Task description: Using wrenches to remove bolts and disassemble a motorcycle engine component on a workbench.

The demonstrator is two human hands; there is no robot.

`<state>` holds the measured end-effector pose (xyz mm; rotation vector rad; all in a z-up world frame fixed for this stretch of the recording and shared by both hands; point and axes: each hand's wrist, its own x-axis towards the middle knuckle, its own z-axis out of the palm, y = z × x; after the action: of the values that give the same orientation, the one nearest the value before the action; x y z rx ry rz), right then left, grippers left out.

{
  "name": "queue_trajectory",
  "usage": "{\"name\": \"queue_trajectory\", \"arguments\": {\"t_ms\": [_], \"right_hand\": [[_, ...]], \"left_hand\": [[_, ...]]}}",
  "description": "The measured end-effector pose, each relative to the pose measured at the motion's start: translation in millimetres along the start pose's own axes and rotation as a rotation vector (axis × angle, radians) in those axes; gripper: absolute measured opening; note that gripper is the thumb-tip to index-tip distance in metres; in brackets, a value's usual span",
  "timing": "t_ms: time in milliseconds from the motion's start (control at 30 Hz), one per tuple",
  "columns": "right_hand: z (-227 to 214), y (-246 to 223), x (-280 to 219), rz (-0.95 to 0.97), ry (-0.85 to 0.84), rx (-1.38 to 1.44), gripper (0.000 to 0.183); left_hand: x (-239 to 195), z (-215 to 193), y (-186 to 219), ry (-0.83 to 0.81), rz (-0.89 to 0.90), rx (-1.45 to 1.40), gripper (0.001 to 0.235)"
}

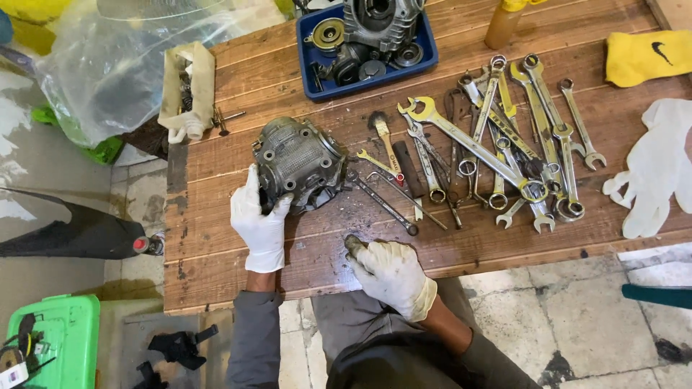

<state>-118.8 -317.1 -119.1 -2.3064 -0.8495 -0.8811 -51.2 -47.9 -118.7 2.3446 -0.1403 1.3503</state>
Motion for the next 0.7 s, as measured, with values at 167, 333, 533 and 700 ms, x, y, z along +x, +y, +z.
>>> {"name": "queue_trajectory", "arguments": {"t_ms": [167,333,533,700], "right_hand": [[9,4,-8,0.002,-0.033,-0.035,0.014],[19,8,-16,0.014,-0.048,-0.010,0.013],[5,1,-3,0.053,-0.066,0.011,0.012],[13,4,-11,0.037,-0.071,-0.002,0.013]], "left_hand": [[1,-1,1,-0.002,-0.012,-0.004,0.081],[5,-3,4,-0.002,-0.011,-0.033,0.079],[3,-3,4,-0.004,-0.008,-0.042,0.078],[4,-4,4,-0.006,-0.007,-0.046,0.076]]}}
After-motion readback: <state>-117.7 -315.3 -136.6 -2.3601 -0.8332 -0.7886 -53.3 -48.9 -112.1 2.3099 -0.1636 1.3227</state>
